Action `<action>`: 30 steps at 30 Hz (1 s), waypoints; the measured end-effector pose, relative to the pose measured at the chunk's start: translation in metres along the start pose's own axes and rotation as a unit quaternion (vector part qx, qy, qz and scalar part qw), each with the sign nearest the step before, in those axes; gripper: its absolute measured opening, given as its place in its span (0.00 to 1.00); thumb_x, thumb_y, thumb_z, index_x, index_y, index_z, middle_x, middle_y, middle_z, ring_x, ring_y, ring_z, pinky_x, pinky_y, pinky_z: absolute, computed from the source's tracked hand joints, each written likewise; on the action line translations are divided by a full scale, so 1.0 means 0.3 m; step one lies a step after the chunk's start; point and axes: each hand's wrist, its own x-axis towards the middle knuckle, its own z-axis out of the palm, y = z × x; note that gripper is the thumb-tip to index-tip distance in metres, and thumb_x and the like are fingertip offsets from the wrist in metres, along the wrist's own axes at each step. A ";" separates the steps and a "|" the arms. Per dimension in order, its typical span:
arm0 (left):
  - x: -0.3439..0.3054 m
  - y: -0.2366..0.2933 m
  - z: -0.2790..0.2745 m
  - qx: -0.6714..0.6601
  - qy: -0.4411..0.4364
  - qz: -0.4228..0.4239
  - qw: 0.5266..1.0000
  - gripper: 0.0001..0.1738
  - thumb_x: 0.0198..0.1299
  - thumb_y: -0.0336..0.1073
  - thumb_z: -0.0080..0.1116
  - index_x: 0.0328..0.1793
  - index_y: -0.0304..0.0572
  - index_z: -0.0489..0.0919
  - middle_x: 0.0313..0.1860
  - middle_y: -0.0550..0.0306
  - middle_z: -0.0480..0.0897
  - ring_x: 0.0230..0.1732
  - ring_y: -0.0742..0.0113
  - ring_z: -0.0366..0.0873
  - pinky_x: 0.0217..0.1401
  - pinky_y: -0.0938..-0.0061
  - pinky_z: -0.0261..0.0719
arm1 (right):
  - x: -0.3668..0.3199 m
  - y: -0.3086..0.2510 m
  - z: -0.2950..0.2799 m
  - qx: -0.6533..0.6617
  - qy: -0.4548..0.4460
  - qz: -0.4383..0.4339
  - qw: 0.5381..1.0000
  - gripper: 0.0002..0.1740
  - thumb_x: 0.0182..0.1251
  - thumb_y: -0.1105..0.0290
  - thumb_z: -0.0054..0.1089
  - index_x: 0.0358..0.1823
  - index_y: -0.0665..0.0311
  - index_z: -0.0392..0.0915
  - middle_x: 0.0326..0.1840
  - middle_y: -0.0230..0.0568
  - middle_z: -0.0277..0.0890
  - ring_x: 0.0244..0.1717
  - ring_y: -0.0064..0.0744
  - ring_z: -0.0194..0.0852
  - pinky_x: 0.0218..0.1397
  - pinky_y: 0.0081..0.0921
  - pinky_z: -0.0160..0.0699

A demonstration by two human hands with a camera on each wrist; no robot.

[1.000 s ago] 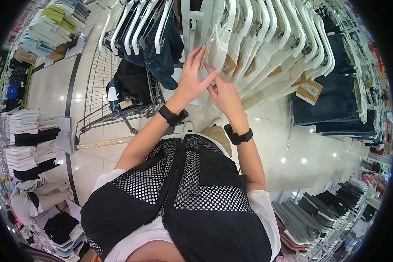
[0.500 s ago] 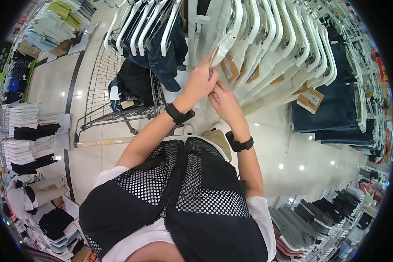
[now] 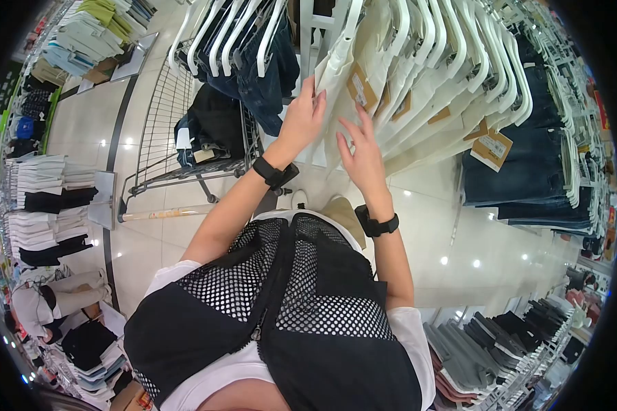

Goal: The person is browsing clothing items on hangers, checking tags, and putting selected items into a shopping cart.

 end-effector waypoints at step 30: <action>-0.522 -0.028 -0.280 0.213 0.014 0.076 0.974 0.08 0.74 0.36 0.67 0.48 0.39 0.89 0.42 0.50 0.87 0.46 0.48 0.86 0.48 0.58 0.84 | -0.394 0.010 -0.023 0.164 -0.142 0.031 0.976 0.13 0.81 0.70 0.63 0.59 0.68 0.87 0.49 0.50 0.92 0.44 0.45 0.91 0.50 0.34 0.87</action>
